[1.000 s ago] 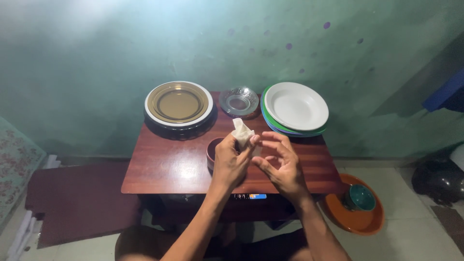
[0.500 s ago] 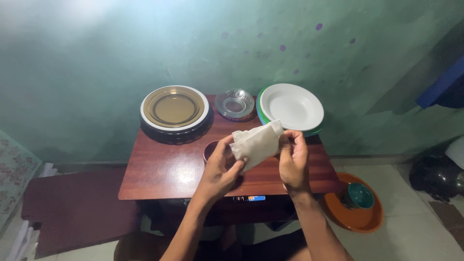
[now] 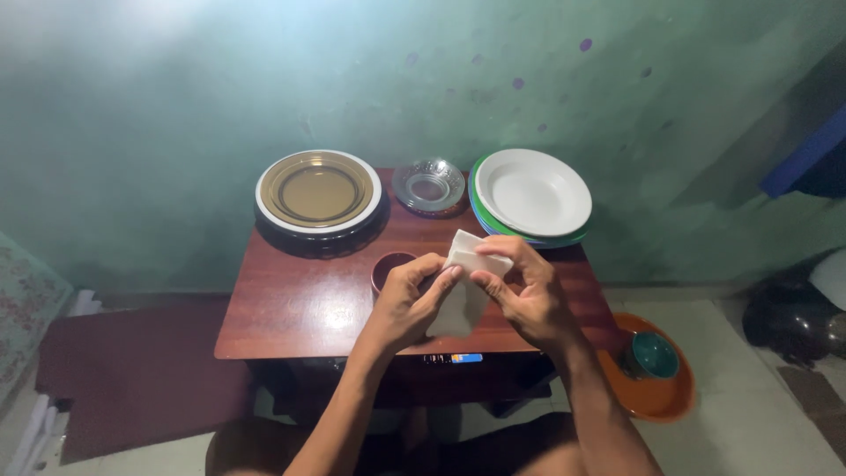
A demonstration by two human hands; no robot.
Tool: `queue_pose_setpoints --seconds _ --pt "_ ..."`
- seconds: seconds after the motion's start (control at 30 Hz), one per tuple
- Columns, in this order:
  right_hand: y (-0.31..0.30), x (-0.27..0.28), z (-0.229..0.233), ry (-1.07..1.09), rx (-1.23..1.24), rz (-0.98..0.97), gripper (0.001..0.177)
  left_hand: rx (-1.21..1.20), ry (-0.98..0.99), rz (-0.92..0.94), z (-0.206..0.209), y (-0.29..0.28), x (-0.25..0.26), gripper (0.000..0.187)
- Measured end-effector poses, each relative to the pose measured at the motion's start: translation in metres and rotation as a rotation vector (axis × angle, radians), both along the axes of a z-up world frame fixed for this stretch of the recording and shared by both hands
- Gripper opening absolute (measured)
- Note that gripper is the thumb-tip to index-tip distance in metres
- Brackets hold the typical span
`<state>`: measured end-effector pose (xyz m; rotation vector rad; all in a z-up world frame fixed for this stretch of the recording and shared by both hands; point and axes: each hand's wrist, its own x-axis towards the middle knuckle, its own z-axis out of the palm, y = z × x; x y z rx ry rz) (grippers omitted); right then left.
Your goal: The person wipes a small pink cup with a white cloth, cleaning both the exterior and interior surfaces. The person rotates the cup and repeatedly rubs the cloth over the rim, sides, and inside of the cup.
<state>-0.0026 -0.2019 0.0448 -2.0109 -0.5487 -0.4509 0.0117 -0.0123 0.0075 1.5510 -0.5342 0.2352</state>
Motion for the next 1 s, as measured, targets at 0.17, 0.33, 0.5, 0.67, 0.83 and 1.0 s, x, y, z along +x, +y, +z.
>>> queue_pose_setpoints --seconds 0.17,0.33,0.5,0.67,0.83,1.0 --pt "-0.001 0.006 -0.007 -0.024 0.024 -0.010 0.020 0.013 -0.069 -0.054 -0.001 0.004 -0.001 0.019" --pt "0.010 0.006 -0.008 0.014 0.303 0.044 0.006 -0.003 -0.078 -0.064 -0.007 0.008 -0.004 0.031" --pt "0.010 0.009 -0.010 0.234 0.611 0.072 0.009 0.009 -0.093 -0.066 -0.015 0.009 -0.003 0.031" --pt "0.012 0.015 -0.021 0.205 0.444 -0.013 0.009 -0.056 0.014 -0.131 -0.019 0.012 -0.007 0.038" --pt "0.016 0.015 -0.017 0.041 0.162 -0.129 0.007 -0.062 -0.022 -0.101 0.002 0.005 -0.017 0.019" --pt "0.021 -0.003 -0.006 0.437 0.484 0.027 0.059 -0.152 0.020 0.079 0.008 -0.009 -0.011 0.013"
